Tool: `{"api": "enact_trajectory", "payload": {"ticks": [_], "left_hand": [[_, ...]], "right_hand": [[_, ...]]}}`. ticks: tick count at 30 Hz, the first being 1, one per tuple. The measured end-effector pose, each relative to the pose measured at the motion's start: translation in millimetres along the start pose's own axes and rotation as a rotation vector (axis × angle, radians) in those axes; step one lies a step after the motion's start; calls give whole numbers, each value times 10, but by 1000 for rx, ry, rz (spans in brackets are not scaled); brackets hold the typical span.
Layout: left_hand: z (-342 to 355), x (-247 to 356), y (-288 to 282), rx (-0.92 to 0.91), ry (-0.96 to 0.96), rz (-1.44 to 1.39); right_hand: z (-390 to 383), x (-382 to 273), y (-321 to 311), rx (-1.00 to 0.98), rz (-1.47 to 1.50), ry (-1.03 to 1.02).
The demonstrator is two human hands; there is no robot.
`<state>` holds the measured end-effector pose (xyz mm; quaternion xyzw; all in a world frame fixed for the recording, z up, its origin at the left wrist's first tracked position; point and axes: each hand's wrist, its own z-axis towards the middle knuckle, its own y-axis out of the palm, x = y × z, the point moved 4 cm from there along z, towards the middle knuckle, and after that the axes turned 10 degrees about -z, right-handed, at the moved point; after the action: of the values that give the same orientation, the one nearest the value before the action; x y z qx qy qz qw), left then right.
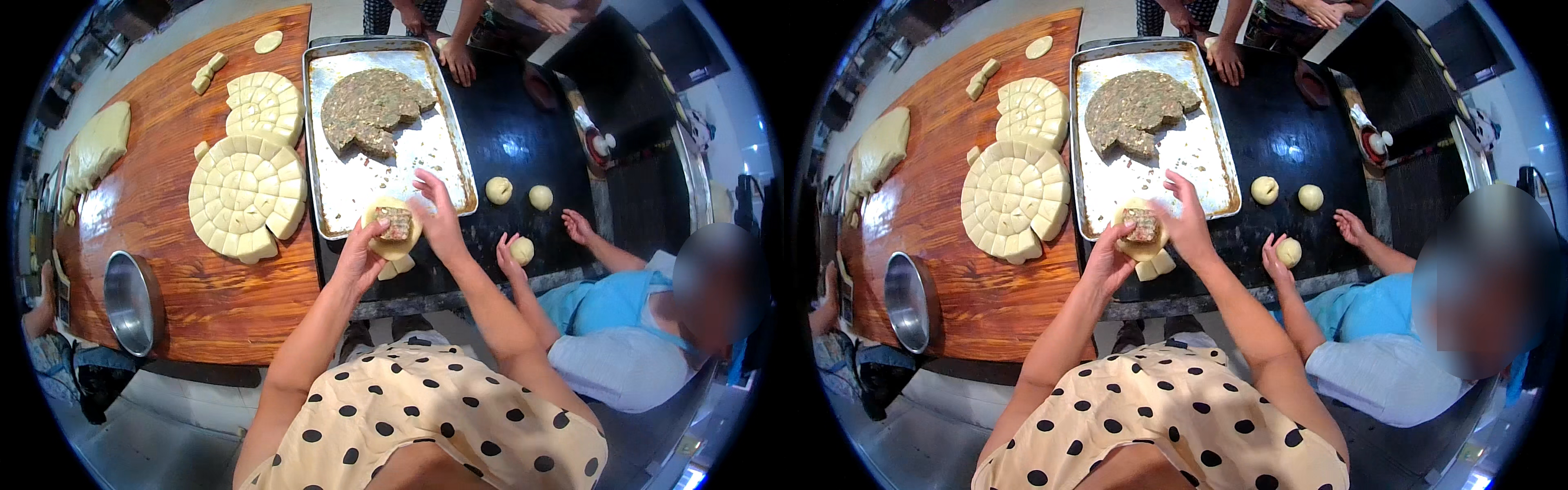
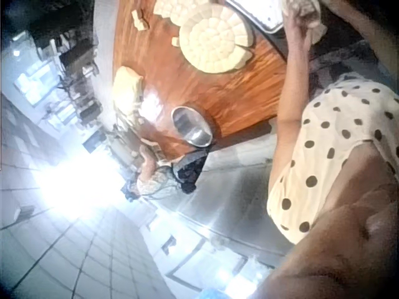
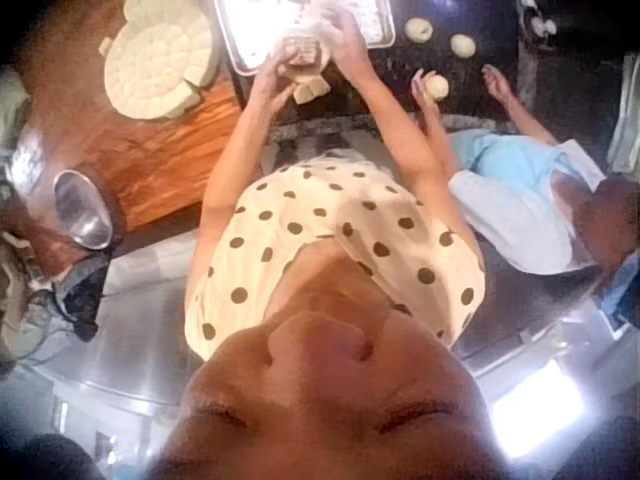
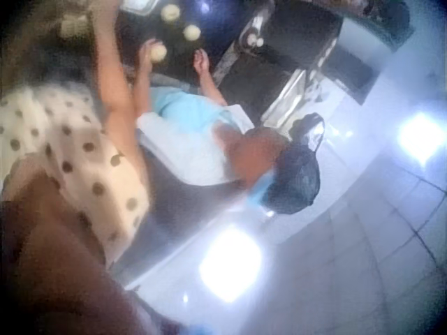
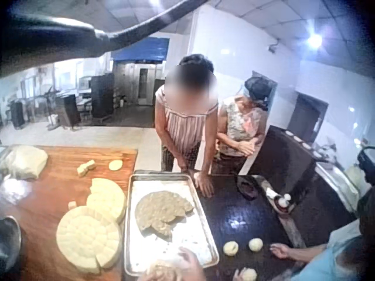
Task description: The person takes dough pieces from a table, places meat filling inside them, and rolls them into balls.
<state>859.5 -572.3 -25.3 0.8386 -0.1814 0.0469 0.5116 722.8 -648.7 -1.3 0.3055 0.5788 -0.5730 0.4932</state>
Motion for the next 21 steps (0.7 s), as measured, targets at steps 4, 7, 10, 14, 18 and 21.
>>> {"api": "enact_trajectory", "payload": {"ticks": [4,7,10,14,18,21], "left_hand": [[-67,-140,65,-25,-54,-103],[-125,-100,168,-3,-33,190],[-222,-159,267,34,-52,325],[-283,-177,342,12,-22,370],[-263,-157,280,2,-51,353],[-304,-107,295,40,-57,362]], "right_hand": [[-417,98,323,-103,1000,616],[-449,100,305,43,987,685],[-477,22,253,73,808,584],[-493,0,246,121,715,558],[-495,6,201,91,595,460],[-504,-69,238,24,936,681]]}}
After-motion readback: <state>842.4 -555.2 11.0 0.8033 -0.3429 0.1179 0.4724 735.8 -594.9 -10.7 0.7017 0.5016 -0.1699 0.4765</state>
